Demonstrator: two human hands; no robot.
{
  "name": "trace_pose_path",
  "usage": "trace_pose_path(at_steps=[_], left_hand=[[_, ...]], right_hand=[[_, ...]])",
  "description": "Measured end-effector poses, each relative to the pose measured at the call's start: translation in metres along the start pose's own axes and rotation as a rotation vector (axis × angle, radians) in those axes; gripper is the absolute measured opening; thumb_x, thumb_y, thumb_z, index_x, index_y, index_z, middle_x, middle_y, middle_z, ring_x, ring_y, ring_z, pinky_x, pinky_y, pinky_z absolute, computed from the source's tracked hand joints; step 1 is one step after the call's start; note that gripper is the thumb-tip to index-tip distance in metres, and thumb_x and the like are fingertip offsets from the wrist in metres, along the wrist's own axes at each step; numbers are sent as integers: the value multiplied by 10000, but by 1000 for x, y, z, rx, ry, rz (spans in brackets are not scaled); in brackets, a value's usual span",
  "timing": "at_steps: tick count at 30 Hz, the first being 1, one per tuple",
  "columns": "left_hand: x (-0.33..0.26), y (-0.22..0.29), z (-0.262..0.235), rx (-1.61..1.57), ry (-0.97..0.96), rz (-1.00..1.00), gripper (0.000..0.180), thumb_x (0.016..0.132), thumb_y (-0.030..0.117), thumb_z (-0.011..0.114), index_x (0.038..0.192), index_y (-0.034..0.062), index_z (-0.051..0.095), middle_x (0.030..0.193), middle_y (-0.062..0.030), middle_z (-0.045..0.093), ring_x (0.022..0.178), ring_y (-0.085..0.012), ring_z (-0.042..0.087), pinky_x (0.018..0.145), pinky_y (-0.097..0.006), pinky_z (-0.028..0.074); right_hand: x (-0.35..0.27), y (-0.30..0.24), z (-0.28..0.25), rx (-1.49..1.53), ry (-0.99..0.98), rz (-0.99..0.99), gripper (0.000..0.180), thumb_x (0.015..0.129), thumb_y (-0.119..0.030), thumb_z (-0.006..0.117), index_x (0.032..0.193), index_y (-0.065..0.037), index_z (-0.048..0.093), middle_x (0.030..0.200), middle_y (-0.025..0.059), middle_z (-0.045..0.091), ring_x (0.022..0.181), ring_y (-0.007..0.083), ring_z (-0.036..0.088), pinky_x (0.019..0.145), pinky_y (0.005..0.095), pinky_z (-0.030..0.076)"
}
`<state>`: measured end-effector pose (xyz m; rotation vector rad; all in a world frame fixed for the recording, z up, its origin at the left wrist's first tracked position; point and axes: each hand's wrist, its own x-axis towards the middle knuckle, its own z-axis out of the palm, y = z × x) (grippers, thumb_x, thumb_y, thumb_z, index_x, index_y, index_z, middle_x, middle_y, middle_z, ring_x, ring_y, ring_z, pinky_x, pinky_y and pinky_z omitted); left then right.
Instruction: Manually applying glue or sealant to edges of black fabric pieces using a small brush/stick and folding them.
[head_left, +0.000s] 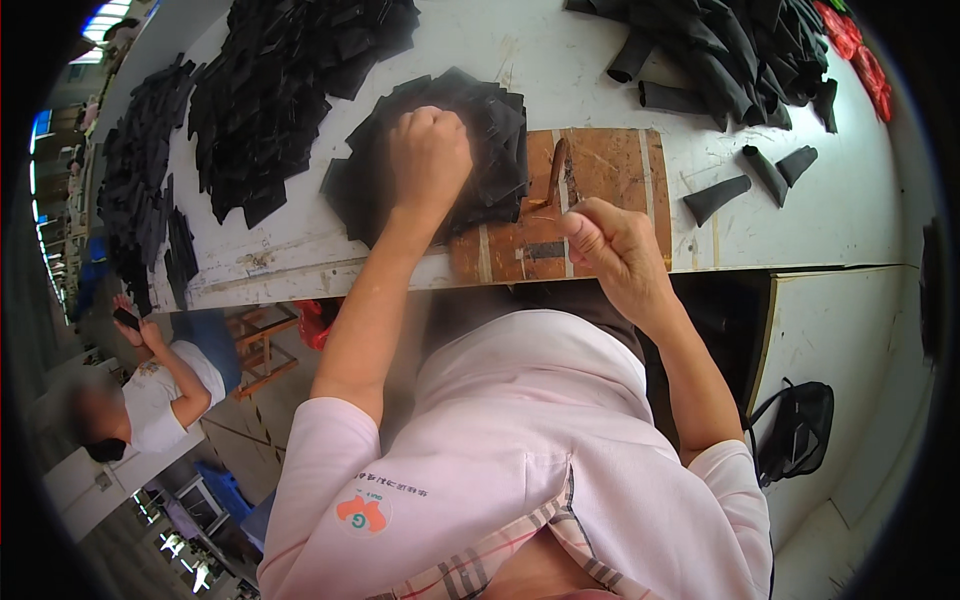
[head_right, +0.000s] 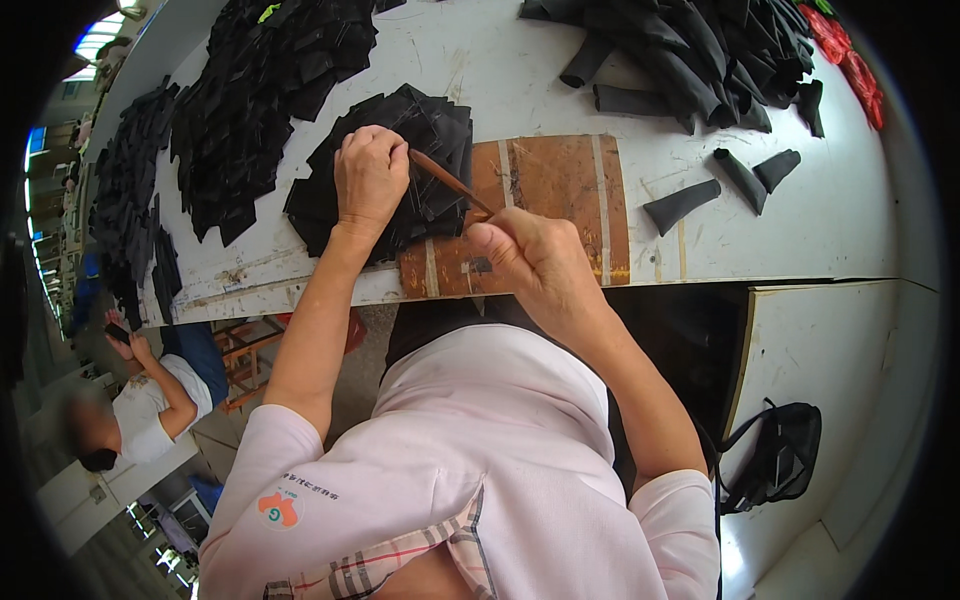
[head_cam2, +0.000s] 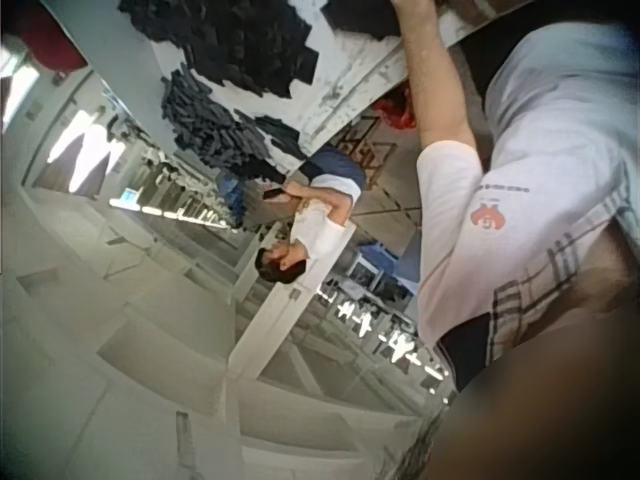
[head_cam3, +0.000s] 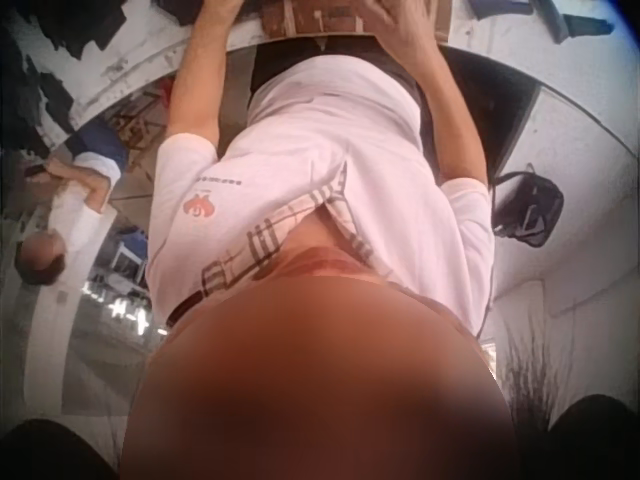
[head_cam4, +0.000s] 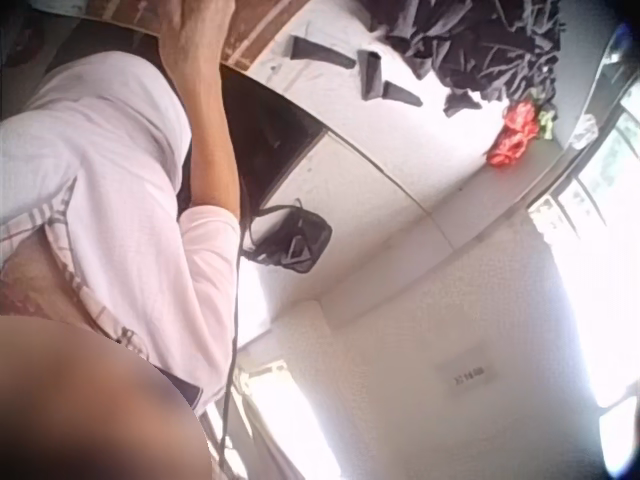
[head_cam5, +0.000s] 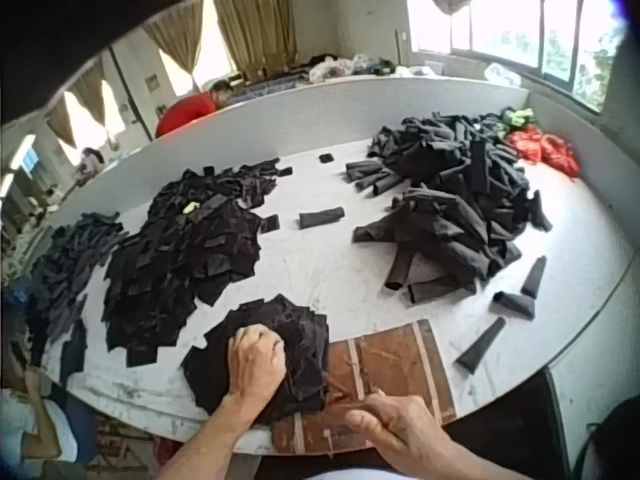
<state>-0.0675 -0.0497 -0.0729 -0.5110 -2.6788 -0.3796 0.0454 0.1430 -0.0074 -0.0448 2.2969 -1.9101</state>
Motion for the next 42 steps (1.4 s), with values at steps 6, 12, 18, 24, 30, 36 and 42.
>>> trace_pose_path(at_steps=[6,12,18,24,30,36,42], left_hand=[[-2,8,-75,-1043,45,-516,59,806,40,555,824,-7,586,755,-20,601,672,-46,508,631,-175,388],[-35,32,-107,-1297,-416,-519,92,803,90,605,818,0,591,704,22,546,646,-25,454,585,-174,374],[-52,64,-94,-1246,-184,-617,99,808,93,601,853,9,576,729,21,547,654,-30,473,605,-154,378],[-51,67,-109,-1421,-225,-750,186,836,188,519,883,11,554,776,-45,571,663,-99,527,597,-211,413],[-40,75,-116,-1425,-326,-863,190,775,172,589,844,-4,573,723,-39,578,626,-93,529,536,-196,394],[-39,72,-105,-1427,-378,-927,132,747,90,556,833,-9,572,718,-49,588,584,-103,540,501,-199,407],[-41,77,-96,-1458,-289,-975,90,779,51,524,828,-1,578,692,-40,589,540,-78,523,492,-190,432]], right_hand=[[-5,-3,24,-232,47,-200,307,806,-280,584,840,25,572,645,91,545,552,206,551,531,290,452],[-1,-20,46,325,60,-75,323,782,-254,633,880,47,564,622,45,527,553,108,496,563,238,444],[1,-14,47,-68,284,-241,141,704,-84,678,669,9,577,555,100,525,445,184,466,418,282,353],[5,0,34,-407,373,-331,182,599,-57,698,608,-37,517,546,57,484,482,215,494,420,302,378],[9,1,28,-687,399,-620,203,466,-51,602,633,-60,486,587,33,451,537,201,493,442,306,395],[11,8,26,-931,422,-791,127,528,-96,562,609,-78,466,603,22,424,559,162,469,458,278,378],[1,16,29,-1037,332,-760,140,586,-139,611,635,-66,501,625,27,434,576,163,472,474,284,384]])
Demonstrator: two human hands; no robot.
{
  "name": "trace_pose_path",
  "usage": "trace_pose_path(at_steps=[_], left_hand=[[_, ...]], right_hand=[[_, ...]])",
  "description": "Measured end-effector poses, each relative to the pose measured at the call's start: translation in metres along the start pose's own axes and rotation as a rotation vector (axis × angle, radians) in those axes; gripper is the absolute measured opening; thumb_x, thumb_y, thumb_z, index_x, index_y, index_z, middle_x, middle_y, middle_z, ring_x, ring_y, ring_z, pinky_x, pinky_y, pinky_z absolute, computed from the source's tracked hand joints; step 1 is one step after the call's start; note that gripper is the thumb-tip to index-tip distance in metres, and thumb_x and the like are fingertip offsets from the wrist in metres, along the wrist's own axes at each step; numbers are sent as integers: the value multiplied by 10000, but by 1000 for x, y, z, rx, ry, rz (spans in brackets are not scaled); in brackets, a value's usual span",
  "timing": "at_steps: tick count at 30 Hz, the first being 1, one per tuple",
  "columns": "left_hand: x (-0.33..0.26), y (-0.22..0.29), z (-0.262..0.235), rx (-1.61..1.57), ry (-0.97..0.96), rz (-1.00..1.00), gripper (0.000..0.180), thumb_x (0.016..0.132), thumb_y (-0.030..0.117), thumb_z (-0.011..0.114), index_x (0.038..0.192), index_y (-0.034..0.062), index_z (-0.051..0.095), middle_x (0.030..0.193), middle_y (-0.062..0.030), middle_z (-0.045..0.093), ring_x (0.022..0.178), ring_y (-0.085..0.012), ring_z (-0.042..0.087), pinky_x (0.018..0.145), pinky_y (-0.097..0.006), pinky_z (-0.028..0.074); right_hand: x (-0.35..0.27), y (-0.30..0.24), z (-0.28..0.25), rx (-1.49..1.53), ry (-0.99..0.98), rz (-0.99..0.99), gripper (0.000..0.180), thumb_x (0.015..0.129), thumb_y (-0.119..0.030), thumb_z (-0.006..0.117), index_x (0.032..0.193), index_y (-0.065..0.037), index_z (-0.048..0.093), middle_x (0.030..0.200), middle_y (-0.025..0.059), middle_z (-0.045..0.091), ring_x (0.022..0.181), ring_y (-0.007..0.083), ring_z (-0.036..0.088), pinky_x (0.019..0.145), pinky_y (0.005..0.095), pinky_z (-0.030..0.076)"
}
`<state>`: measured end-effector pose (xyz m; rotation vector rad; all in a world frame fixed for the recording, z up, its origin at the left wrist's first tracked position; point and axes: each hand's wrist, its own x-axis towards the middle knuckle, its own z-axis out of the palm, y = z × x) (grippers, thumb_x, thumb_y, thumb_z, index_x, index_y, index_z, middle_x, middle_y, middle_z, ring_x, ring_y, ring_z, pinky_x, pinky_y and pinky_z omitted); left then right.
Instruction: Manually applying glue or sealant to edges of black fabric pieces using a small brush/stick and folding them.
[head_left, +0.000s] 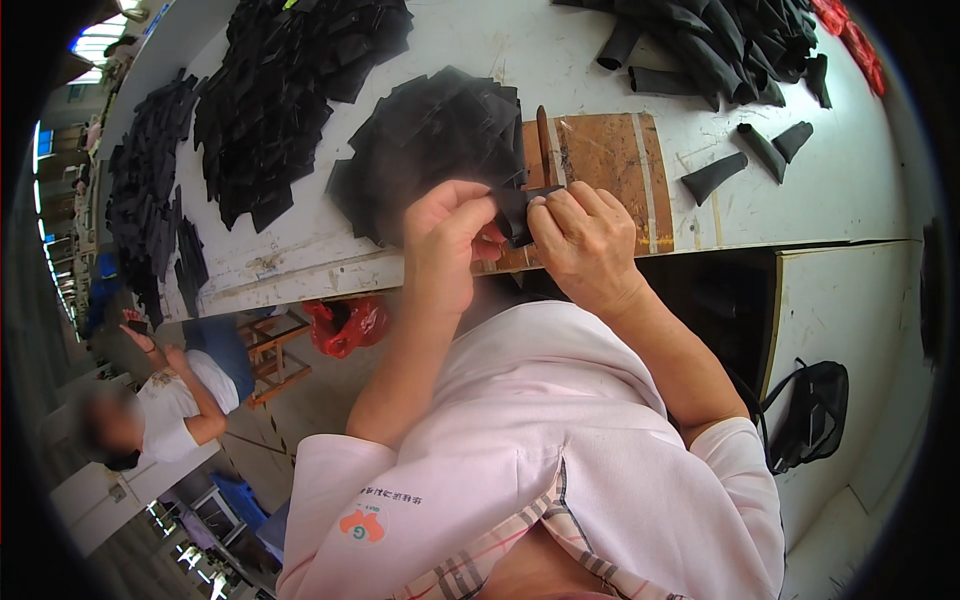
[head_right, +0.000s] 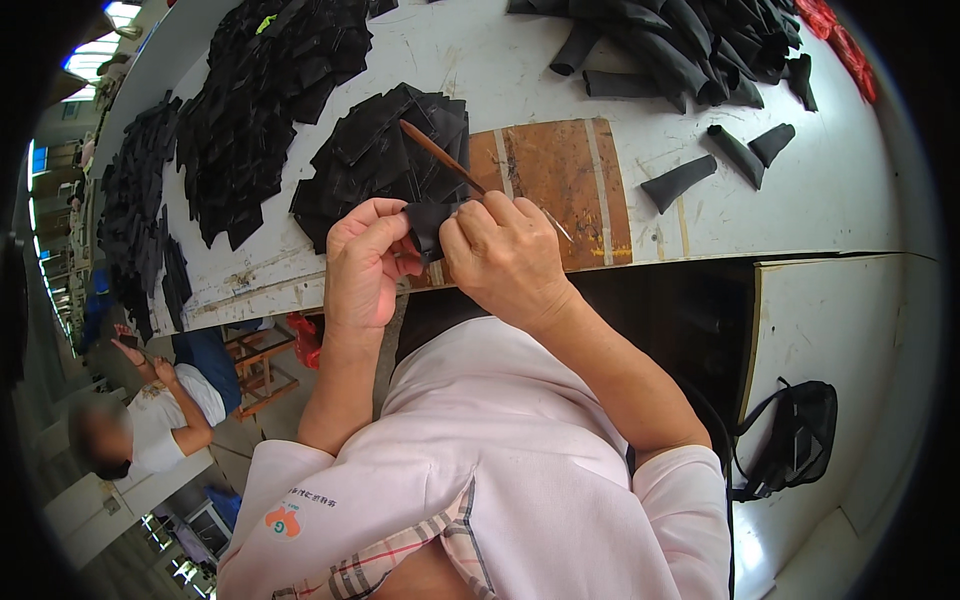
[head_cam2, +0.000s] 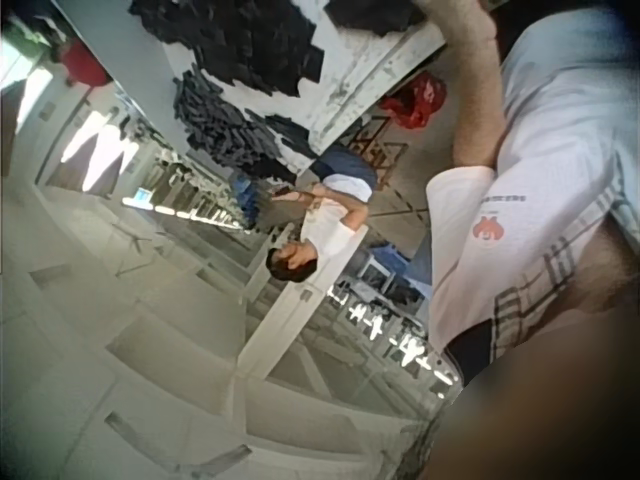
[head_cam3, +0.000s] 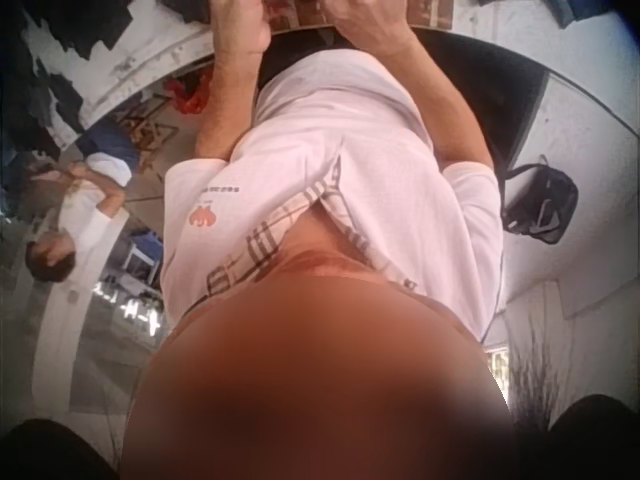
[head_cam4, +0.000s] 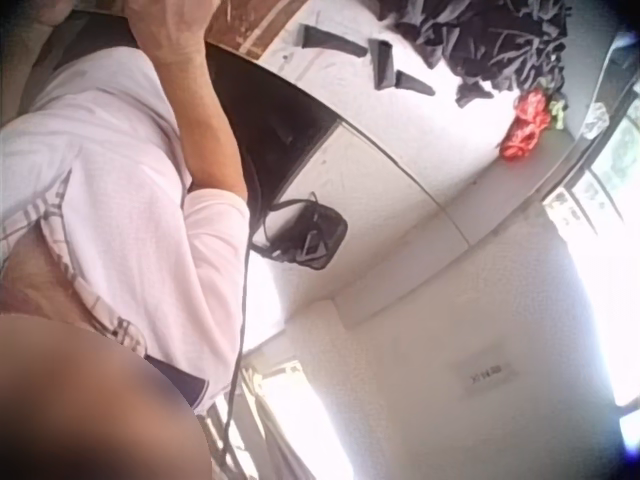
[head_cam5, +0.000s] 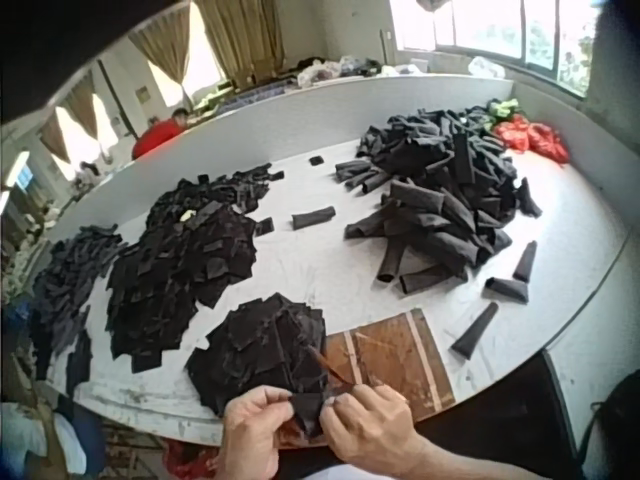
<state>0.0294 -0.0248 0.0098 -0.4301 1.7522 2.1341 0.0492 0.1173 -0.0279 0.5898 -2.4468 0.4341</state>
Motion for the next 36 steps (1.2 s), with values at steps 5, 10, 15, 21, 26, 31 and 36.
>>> trace_pose_path(at_steps=[5,10,15,21,26,31,36], left_hand=[[-2,-6,5,249,-45,304,56,793,14,550,834,-18,571,710,-20,569,581,-47,507,537,-174,425],[-13,-11,10,528,-63,536,95,774,-47,568,868,-29,563,735,-19,567,627,-42,520,564,-169,431],[-7,-23,13,700,235,753,111,752,-86,555,850,-35,551,750,-54,585,607,-59,551,519,-169,439],[2,-3,-6,-346,-216,-23,242,690,-79,553,907,19,516,776,-36,554,591,-49,490,491,-150,366],[-2,0,-6,-7,-218,-13,245,665,-76,543,897,-2,521,758,-31,528,529,-19,421,412,-148,297],[4,-24,2,258,88,458,126,702,-99,510,805,-39,550,732,-12,547,534,-12,451,444,-155,355],[4,-25,-8,233,70,365,145,712,-35,531,852,-11,558,675,-62,581,491,-103,507,446,-209,394]], right_hand=[[1,-5,-16,634,-35,425,343,719,-337,660,768,-6,587,671,55,498,602,208,529,518,293,433],[9,-9,-16,943,69,620,135,707,-94,672,757,2,591,652,91,508,538,215,533,474,297,433],[9,-14,0,391,109,334,131,656,-14,616,757,-33,536,681,77,471,589,241,525,499,337,448],[7,-2,-7,738,33,603,64,697,24,587,754,-5,582,670,51,519,576,132,542,551,223,453],[3,3,-10,1831,-208,1140,60,761,-47,619,718,-30,580,640,-17,526,546,72,452,508,209,387],[6,-11,-7,2200,-231,1263,125,831,-144,563,728,-88,521,635,-43,462,551,52,400,506,186,339],[3,-6,-2,1874,-294,1171,174,848,-201,555,717,-99,502,648,-37,473,558,52,418,515,191,362]])
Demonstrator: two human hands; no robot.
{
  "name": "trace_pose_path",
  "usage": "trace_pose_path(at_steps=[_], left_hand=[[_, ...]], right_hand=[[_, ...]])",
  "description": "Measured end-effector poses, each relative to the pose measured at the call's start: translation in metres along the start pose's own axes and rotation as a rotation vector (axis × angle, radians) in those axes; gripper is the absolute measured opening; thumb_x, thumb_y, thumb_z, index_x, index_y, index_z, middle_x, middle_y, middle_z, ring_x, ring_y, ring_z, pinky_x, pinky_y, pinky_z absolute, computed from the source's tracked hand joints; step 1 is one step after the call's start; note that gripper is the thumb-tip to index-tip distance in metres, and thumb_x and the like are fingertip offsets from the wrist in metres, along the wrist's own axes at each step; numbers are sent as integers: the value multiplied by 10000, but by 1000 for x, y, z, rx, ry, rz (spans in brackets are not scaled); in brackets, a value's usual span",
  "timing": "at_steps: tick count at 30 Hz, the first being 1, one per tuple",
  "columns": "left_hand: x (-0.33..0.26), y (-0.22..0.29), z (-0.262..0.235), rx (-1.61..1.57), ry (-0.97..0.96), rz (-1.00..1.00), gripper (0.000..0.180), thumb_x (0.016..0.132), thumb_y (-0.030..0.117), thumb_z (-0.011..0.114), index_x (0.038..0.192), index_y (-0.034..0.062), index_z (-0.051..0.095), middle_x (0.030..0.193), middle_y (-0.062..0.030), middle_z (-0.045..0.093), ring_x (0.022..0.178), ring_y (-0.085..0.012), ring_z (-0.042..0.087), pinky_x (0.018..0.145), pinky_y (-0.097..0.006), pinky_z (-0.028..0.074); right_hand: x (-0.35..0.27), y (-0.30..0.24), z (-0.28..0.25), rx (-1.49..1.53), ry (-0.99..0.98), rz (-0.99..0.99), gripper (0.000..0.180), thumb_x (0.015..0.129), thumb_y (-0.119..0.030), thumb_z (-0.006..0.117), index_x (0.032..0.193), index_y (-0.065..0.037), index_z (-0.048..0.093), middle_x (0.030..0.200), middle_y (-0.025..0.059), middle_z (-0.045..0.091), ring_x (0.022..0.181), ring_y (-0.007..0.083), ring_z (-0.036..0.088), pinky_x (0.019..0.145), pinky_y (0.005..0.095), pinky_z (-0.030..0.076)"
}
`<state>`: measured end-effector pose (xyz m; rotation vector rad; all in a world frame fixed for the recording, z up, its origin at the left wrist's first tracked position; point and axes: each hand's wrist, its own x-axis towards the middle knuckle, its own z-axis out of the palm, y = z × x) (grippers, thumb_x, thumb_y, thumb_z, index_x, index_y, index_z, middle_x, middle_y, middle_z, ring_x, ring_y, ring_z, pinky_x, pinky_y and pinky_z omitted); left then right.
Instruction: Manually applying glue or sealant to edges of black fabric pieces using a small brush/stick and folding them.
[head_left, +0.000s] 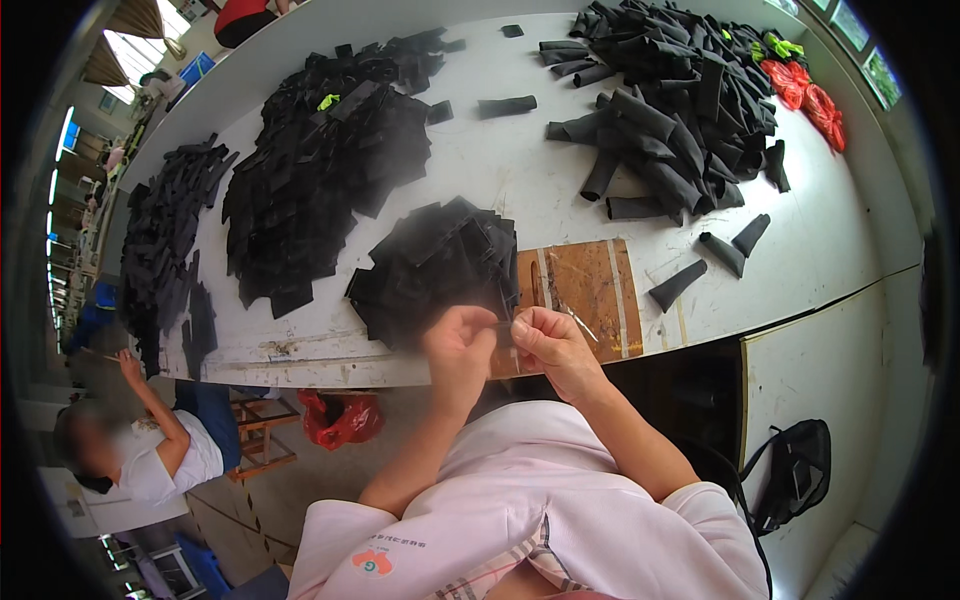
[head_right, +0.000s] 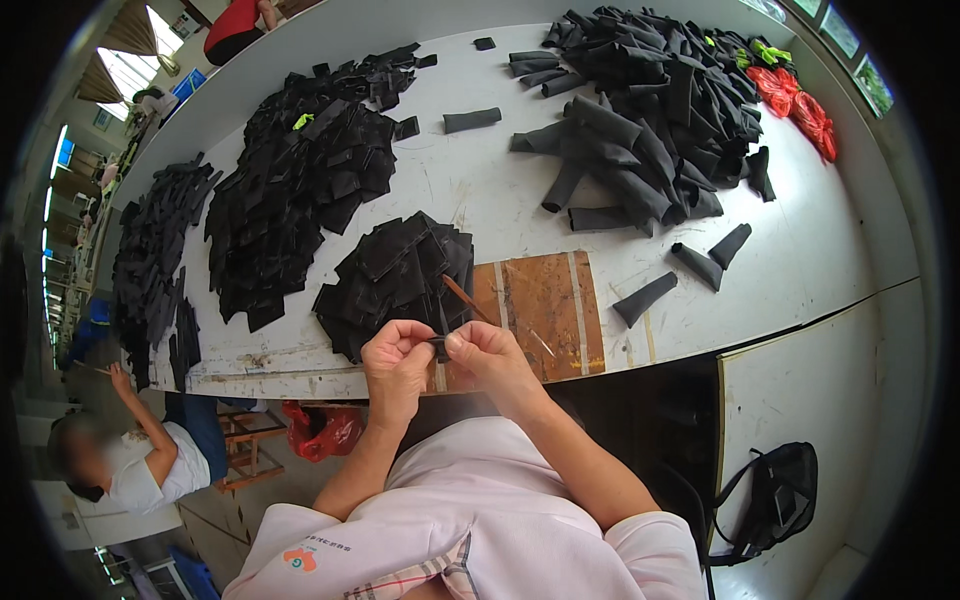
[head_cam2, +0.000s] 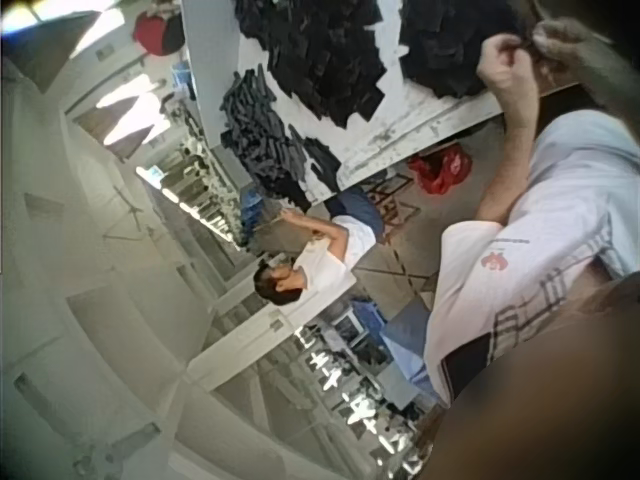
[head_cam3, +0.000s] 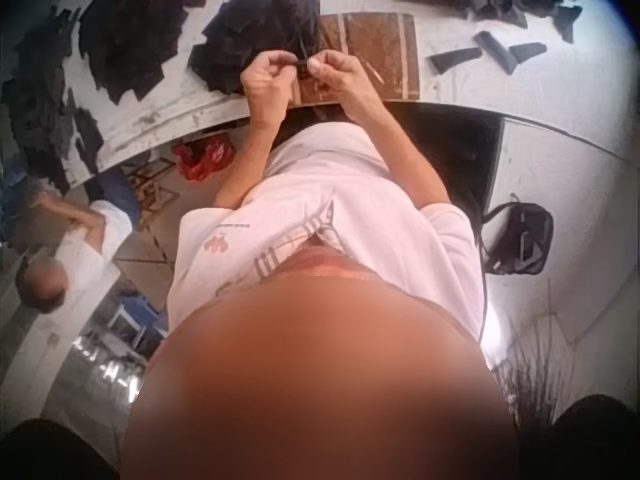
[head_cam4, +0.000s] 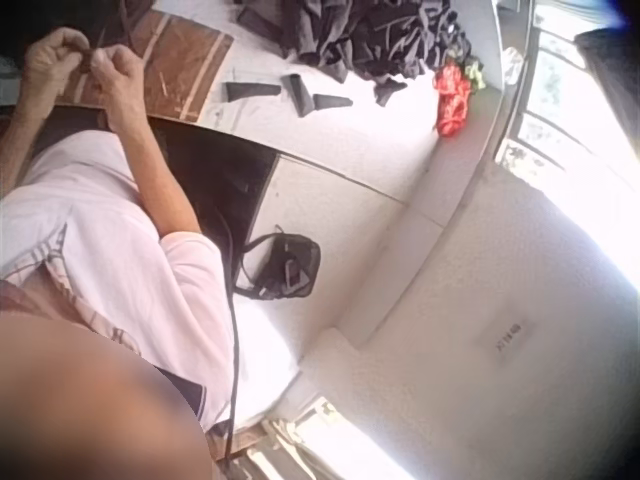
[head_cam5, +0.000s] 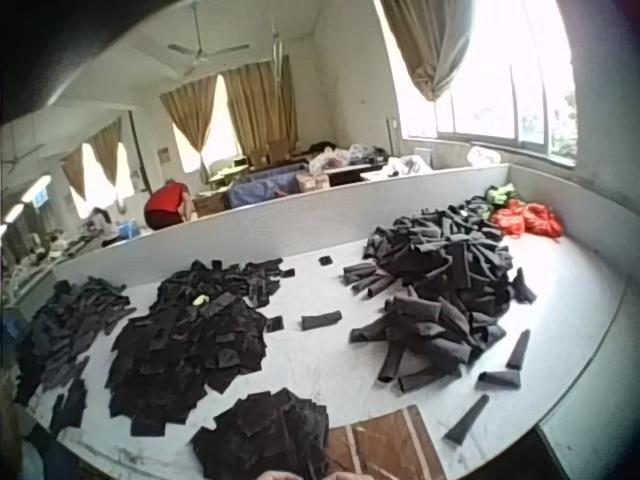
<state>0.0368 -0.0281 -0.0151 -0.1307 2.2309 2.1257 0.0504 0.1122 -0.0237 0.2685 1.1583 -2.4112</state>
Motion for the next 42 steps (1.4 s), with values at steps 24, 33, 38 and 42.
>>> trace_pose_path(at_steps=[24,33,38,42], left_hand=[[-4,55,31,-171,-13,396,64,781,-10,599,836,-28,572,855,-53,584,666,-50,514,567,-175,436],[13,84,13,-913,-431,-276,104,779,-13,585,843,17,509,664,-20,552,386,1,370,369,-145,306],[2,103,8,-1308,-913,-382,188,806,-90,403,976,-21,362,671,-55,500,296,-1,310,274,-160,233],[11,104,10,-1408,-912,-397,292,844,-18,392,1133,-44,364,782,-119,562,300,-13,324,283,-153,222]], right_hand=[[-12,-56,25,-887,124,-1021,86,788,-4,572,765,3,490,790,86,535,637,134,492,554,227,410],[-17,-77,31,-526,42,-554,197,860,-180,538,736,-35,491,674,-14,441,546,53,364,461,196,284],[-35,-102,49,-626,-189,-461,206,870,-192,505,797,1,502,735,3,479,723,77,450,610,224,400],[-27,-103,47,-515,-167,-444,217,869,-213,513,811,-4,511,714,-3,484,698,72,453,594,222,405]])
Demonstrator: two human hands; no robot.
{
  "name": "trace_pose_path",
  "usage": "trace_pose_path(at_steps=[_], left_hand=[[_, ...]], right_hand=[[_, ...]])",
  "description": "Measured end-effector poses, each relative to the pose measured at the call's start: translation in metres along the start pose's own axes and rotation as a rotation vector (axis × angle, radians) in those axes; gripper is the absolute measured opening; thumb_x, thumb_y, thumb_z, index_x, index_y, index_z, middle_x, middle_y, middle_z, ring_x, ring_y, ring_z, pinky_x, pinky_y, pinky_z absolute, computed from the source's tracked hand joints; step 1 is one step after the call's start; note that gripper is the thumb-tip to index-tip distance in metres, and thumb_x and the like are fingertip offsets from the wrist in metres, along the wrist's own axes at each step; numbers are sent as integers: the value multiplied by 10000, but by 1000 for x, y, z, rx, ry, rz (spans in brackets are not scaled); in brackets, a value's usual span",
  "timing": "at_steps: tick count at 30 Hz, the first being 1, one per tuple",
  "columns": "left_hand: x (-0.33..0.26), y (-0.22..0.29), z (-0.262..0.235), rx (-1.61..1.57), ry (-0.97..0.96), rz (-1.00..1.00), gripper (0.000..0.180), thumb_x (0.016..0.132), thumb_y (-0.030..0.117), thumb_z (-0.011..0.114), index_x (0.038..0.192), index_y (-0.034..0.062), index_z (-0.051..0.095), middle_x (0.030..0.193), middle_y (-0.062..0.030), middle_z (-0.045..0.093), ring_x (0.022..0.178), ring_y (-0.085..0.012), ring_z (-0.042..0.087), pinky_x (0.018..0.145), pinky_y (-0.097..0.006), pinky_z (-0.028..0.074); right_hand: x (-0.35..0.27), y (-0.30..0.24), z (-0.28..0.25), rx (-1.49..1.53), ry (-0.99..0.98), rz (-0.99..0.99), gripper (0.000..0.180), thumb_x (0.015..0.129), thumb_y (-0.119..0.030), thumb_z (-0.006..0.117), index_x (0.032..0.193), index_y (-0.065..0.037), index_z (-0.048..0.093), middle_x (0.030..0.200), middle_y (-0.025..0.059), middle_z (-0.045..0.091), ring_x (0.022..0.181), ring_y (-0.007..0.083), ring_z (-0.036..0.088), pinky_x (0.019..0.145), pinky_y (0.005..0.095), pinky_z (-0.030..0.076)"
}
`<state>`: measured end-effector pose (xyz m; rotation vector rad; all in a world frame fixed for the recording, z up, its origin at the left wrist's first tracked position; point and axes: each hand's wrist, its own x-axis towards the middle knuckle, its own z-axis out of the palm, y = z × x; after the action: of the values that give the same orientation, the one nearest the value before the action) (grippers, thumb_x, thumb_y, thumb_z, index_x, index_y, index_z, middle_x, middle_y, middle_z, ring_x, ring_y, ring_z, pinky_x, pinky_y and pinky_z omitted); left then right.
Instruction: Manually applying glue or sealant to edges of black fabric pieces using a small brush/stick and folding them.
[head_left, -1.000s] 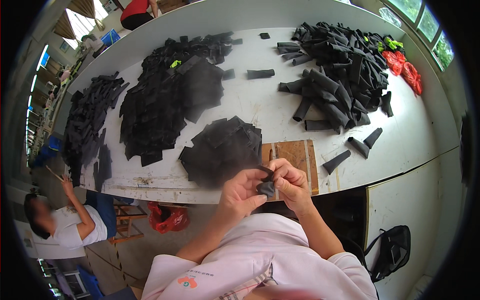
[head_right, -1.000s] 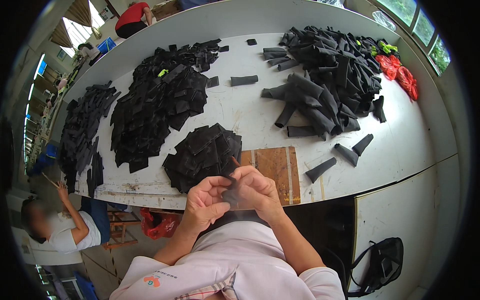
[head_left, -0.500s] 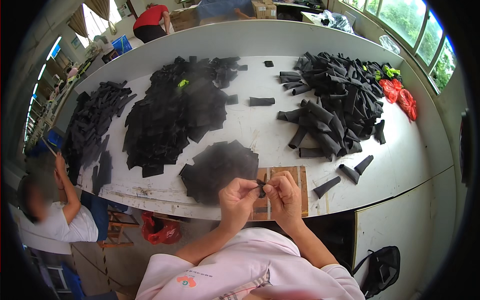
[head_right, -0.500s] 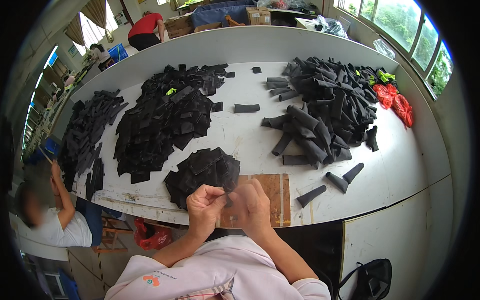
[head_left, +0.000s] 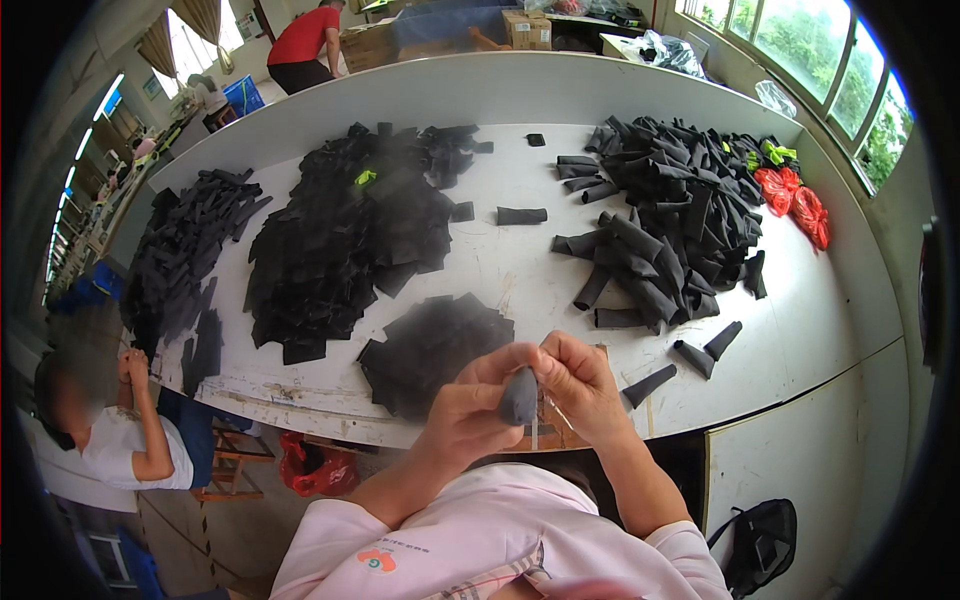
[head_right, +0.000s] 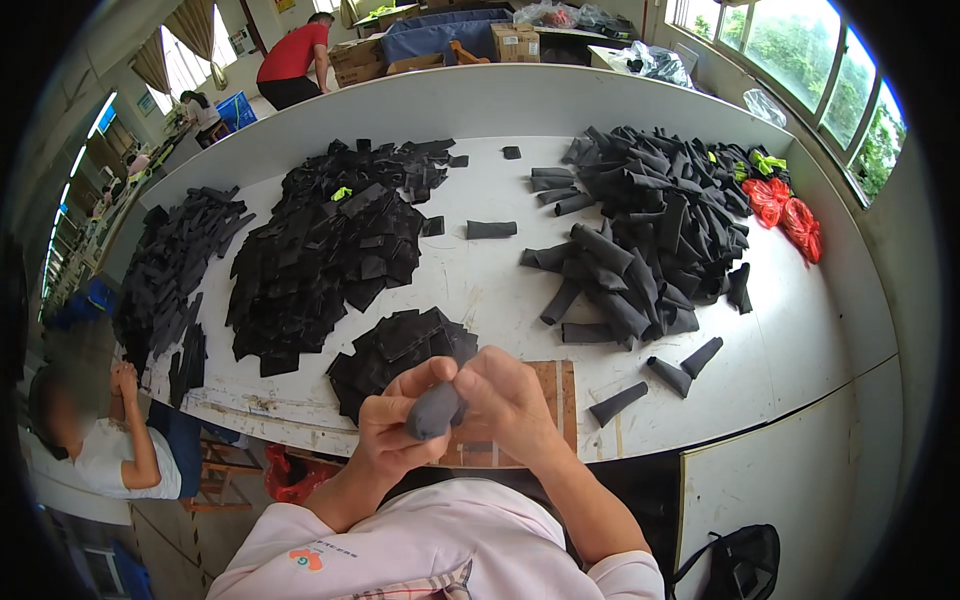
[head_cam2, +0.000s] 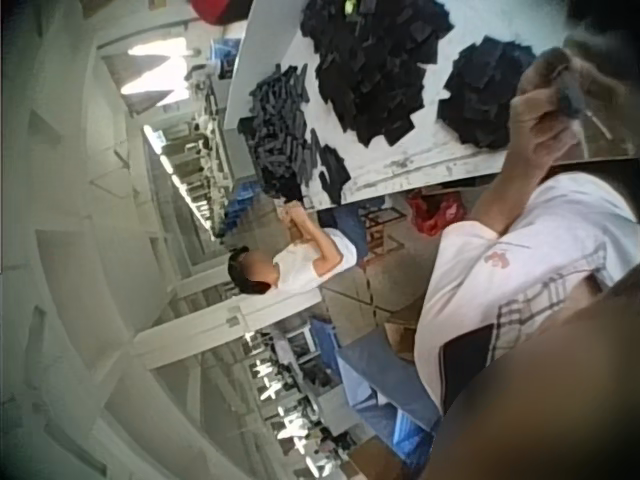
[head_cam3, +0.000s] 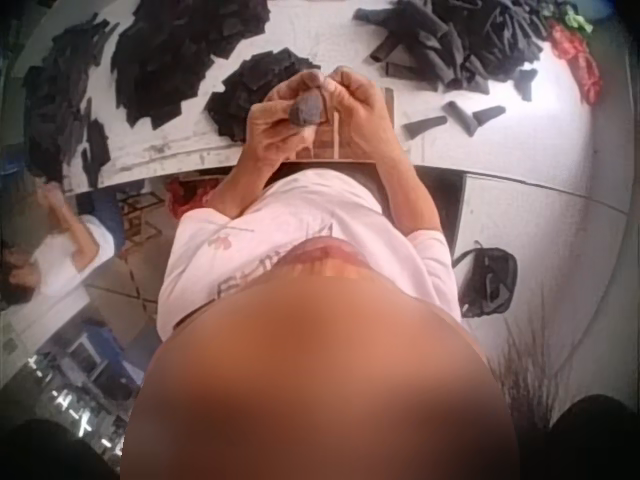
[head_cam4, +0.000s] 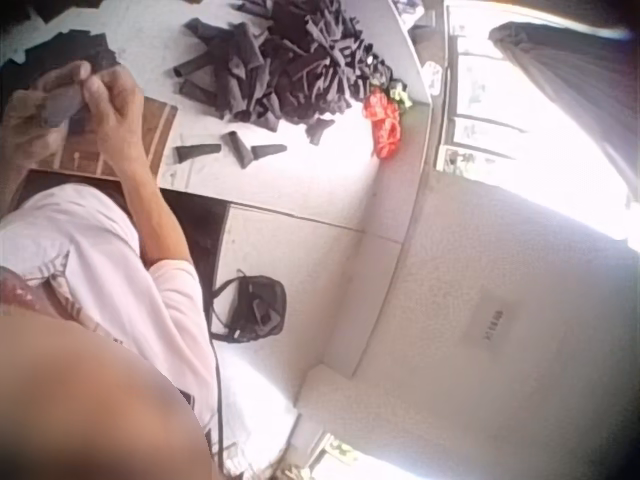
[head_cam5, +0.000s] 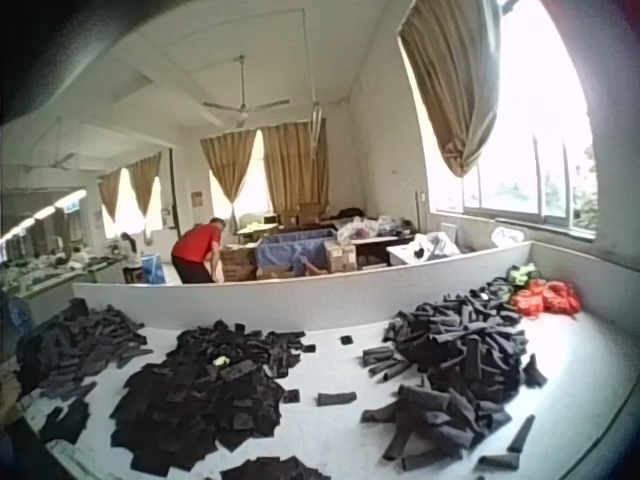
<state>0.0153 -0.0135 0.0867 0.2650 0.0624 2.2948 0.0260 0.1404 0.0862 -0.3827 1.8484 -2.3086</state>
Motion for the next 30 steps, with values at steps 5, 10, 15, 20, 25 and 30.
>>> trace_pose_path(at_steps=[5,10,15,20,25,30], left_hand=[[5,13,-71,-55,411,-29,294,884,95,412,1166,15,441,854,-120,605,318,-4,296,309,-148,206],[17,10,-79,-11,625,55,266,865,61,427,1117,4,489,713,-68,576,321,-14,294,332,-153,218],[18,18,-73,-472,220,118,292,849,29,385,1111,-63,476,630,-69,544,306,-39,319,323,-169,232],[6,10,-103,-261,483,70,313,829,17,422,1133,-45,462,621,-55,537,311,-44,341,330,-170,259],[6,4,-85,1216,681,278,309,815,162,590,1077,12,524,901,-10,569,672,-53,526,545,-148,400],[14,10,-64,1462,281,439,171,823,51,547,981,-7,574,1014,-62,568,864,-110,532,809,-231,406]], right_hand=[[14,61,-20,81,169,339,271,864,-283,526,785,-24,521,647,-9,472,606,60,448,549,213,386],[19,81,-32,213,185,287,259,860,-258,535,711,-47,510,577,-26,442,506,53,375,468,188,301],[42,45,-33,72,43,285,273,856,-260,539,710,-30,520,566,-18,438,499,54,360,466,195,287],[19,95,-41,298,9,372,286,858,-301,532,703,-60,527,589,-36,420,555,55,378,487,204,315],[19,98,-48,200,43,234,328,861,-334,520,690,-54,510,586,-32,424,562,60,400,509,200,323],[17,68,-42,-356,236,-4,370,853,-360,514,684,-31,497,621,29,453,619,101,453,529,249,367]])
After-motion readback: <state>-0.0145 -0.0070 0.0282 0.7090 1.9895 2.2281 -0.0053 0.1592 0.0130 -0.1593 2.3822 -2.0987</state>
